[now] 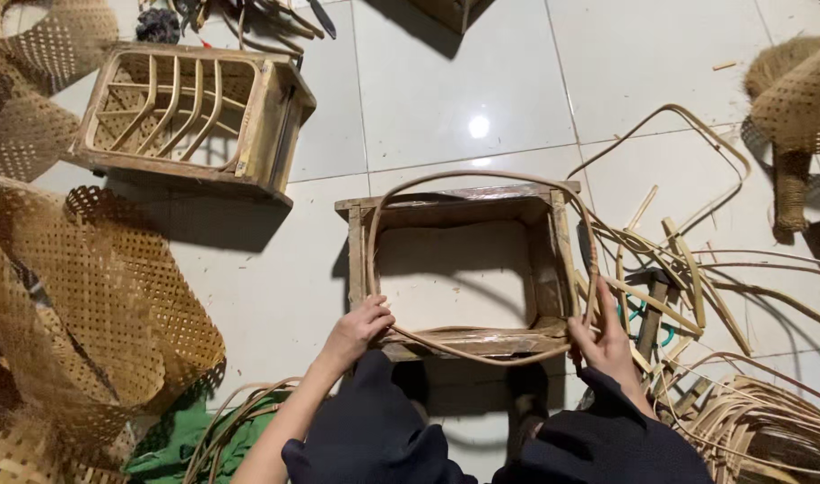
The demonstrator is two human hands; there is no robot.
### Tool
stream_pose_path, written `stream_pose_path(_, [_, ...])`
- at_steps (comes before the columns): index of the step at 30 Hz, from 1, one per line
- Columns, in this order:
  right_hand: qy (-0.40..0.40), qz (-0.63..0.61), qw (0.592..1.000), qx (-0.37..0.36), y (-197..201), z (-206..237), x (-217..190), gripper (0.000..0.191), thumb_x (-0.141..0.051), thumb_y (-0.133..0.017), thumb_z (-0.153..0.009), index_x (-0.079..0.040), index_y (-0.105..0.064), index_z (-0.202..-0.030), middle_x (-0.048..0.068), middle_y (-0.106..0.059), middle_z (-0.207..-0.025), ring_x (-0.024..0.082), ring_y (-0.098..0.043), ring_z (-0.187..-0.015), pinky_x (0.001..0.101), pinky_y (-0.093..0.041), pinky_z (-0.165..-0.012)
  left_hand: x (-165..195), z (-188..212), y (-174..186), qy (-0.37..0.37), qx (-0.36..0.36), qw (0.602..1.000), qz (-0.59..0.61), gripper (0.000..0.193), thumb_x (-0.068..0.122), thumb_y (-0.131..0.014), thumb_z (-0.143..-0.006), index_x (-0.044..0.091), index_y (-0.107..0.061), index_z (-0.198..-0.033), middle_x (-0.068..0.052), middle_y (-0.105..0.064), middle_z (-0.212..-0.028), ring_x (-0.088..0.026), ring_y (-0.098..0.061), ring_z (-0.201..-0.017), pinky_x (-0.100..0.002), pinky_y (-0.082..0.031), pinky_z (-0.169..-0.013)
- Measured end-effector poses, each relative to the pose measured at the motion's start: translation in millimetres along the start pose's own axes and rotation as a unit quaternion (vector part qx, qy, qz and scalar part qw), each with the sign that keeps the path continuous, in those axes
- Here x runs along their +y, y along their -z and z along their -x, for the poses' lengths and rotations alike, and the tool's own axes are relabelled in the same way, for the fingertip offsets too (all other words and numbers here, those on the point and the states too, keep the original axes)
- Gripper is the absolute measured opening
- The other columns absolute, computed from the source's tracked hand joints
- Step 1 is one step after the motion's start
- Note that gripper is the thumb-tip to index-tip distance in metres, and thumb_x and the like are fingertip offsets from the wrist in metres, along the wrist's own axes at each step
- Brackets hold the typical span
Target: The person fits a pre-woven bamboo panel into a wooden mold, then secures it with thin bamboo strips and a wooden mallet. They trim excess material with scissors and continue to adjust the frame and lining.
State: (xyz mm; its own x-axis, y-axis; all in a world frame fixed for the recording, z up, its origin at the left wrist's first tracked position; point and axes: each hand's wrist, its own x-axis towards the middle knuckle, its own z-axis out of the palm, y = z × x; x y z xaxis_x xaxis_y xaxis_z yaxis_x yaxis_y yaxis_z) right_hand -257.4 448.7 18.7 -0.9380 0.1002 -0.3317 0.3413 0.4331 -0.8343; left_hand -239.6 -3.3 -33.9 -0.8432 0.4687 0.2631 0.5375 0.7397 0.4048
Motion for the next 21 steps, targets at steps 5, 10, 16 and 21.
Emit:
stream_pose_path(5, [0.153,0.094,0.983,0.035,-14,-3,20,0.084,-0.031,-0.063,-0.093,-0.020,-0.021,-0.164,0.022,-0.029,-0.167,0.035,-0.037,-0.149,0.0534,-0.041,-0.113,2,19,-9,0.015,0.015,0.999,0.025,0.026,0.025,-0.075,-0.086,0.007,-0.070,-0.104,-0.007,-0.070,-0.110,-0.029,-0.063,-0.125,-0.039,-0.054,-0.101])
stream_pose_path(10, [0.119,0.163,0.979,0.016,-16,-29,34,0.095,-0.039,-0.066,-0.090,-0.020,-0.017,-0.168,0.021,-0.035,-0.163,0.040,-0.044,-0.134,0.0568,-0.041,-0.108,10,31,-8,0.008,0.063,0.998,0.000,0.035,0.022,-0.070,-0.084,0.001,-0.066,-0.112,-0.013,-0.065,-0.119,-0.032,-0.057,-0.131,-0.049,-0.045,-0.112])
stream_pose_path(16, [0.249,0.261,0.932,0.028,-20,-92,40,0.090,-0.028,-0.069,-0.089,-0.018,-0.026,-0.167,0.019,-0.028,-0.164,0.037,-0.037,-0.150,0.0575,-0.036,-0.122,7,41,-29,-0.016,0.013,0.977,-0.214,0.033,0.016,-0.066,-0.082,0.012,-0.070,-0.114,-0.001,-0.068,-0.118,-0.021,-0.060,-0.128,-0.048,-0.044,-0.113])
stream_pose_path(21, [0.239,0.299,0.923,0.027,-32,-101,58,0.090,-0.023,-0.071,-0.087,-0.017,-0.025,-0.164,0.018,-0.019,-0.169,0.041,-0.028,-0.153,0.0573,-0.020,-0.123,2,47,-42,-0.006,0.034,0.983,-0.181,0.015,0.017,-0.067,-0.088,0.012,-0.070,-0.102,-0.001,-0.067,-0.104,-0.020,-0.062,-0.116,-0.047,-0.045,-0.113])
